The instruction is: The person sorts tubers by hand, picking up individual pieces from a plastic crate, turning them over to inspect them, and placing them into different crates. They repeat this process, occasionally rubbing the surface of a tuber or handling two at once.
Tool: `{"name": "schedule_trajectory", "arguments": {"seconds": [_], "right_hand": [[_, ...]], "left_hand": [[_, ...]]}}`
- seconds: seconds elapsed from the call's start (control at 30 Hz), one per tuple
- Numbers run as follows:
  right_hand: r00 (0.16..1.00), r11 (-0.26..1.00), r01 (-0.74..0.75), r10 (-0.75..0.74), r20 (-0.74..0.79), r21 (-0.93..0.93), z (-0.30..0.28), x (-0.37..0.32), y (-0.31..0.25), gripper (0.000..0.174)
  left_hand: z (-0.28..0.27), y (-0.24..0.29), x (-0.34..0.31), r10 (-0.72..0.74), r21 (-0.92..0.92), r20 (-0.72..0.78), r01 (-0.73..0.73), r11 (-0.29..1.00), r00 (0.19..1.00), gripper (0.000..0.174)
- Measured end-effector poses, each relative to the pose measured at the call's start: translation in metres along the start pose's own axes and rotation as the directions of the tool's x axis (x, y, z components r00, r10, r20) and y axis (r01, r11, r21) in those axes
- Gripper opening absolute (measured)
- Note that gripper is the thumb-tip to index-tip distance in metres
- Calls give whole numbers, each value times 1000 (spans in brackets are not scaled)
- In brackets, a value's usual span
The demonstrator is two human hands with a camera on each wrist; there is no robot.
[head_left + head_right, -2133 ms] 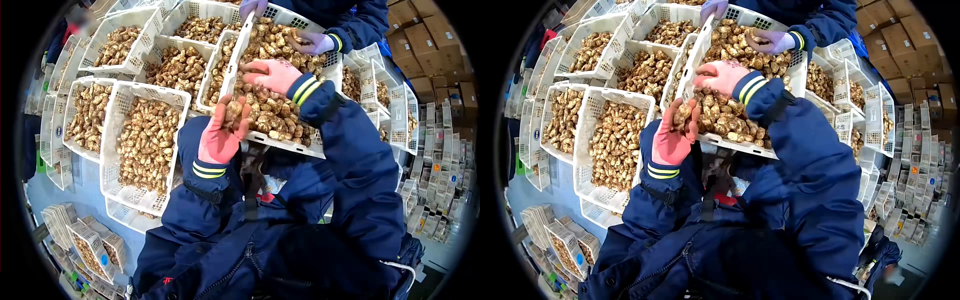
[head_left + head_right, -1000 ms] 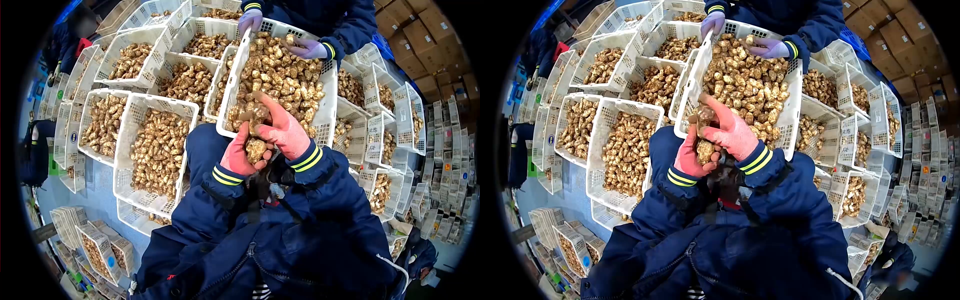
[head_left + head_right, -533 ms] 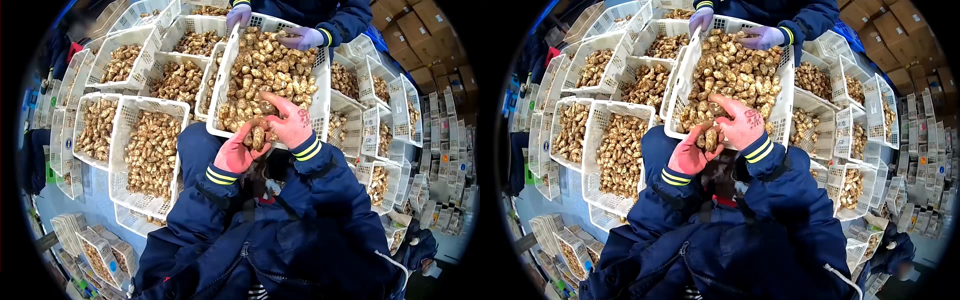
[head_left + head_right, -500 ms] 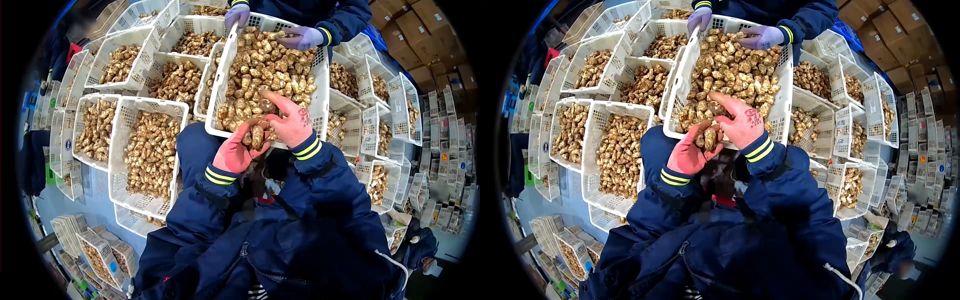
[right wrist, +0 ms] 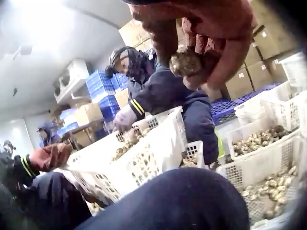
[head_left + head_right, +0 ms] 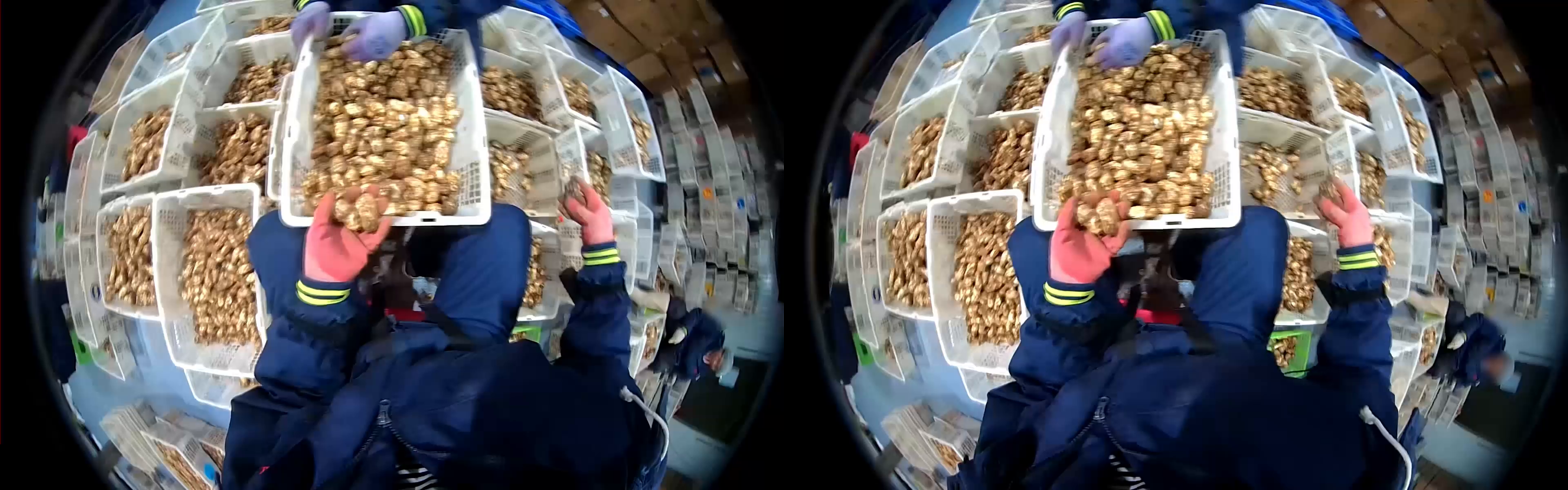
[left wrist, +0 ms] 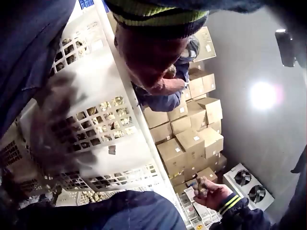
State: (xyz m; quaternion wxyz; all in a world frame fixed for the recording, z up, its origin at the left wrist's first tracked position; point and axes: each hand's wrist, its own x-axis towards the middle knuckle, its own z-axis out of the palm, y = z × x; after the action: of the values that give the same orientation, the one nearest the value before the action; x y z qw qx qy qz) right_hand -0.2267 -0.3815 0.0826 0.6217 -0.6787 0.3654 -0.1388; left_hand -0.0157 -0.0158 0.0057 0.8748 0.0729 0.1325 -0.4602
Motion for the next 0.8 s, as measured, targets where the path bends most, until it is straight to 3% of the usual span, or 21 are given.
{"name": "schedule_trajectory", "arguments": {"seconds": [0.07, 0.17, 0.2, 0.23, 0.3, 0.37, 0.4, 0.43, 0.5, 0.57, 0.67, 0.8], "right_hand": [[995, 972, 37, -59, 86, 234, 16, -3, -9, 58], [960, 943, -12, -82, 269, 333, 63, 2, -20, 67], [925, 900, 8, -173, 340, 436, 82, 3, -19, 71], [937, 999, 33, -39, 347, 23, 95, 3, -27, 74], [893, 921, 340, -253, 372, -189, 135, -3, -28, 78], [863, 876, 394, -248, 441, -279, 169, -15, -35, 80], [855, 880, 384, -226, 467, -278, 183, -23, -43, 76], [804, 847, 491, -350, 480, -204, 196, -23, -33, 77], [704, 697, 674, -507, 498, -245, 213, -30, -38, 77], [672, 581, 733, -534, 513, -355, 220, -31, -40, 73], [705, 686, 689, -559, 436, -234, 228, -31, -31, 72], [738, 715, 654, -531, 416, -248, 231, -40, -33, 70]], "left_hand": [[-5, -2, 1, -35, -12, 14, 35, 999, 999, 37], [-2, -2, 2, -60, 20, 47, 59, 998, 997, 36], [3, -4, -1, -37, 85, 5, 37, 996, 999, 36], [3, -6, 0, -7, 188, -3, 8, 982, 1000, 38], [6, -12, -1, -53, 223, 37, 44, 974, 998, 38], [11, -20, -3, -59, 333, 28, 47, 942, 998, 42], [13, -23, -4, -60, 378, -12, 61, 924, 998, 42], [15, -27, -5, -66, 417, -46, 79, 906, 997, 43], [24, -31, -10, 27, 493, -38, -5, 870, 999, 46], [18, -24, -9, 27, 502, -43, -2, 865, 999, 56], [12, -21, -12, 33, 481, 25, -41, 876, 999, 55], [2, -26, -10, 15, 365, 18, -21, 931, 1000, 61]]}}
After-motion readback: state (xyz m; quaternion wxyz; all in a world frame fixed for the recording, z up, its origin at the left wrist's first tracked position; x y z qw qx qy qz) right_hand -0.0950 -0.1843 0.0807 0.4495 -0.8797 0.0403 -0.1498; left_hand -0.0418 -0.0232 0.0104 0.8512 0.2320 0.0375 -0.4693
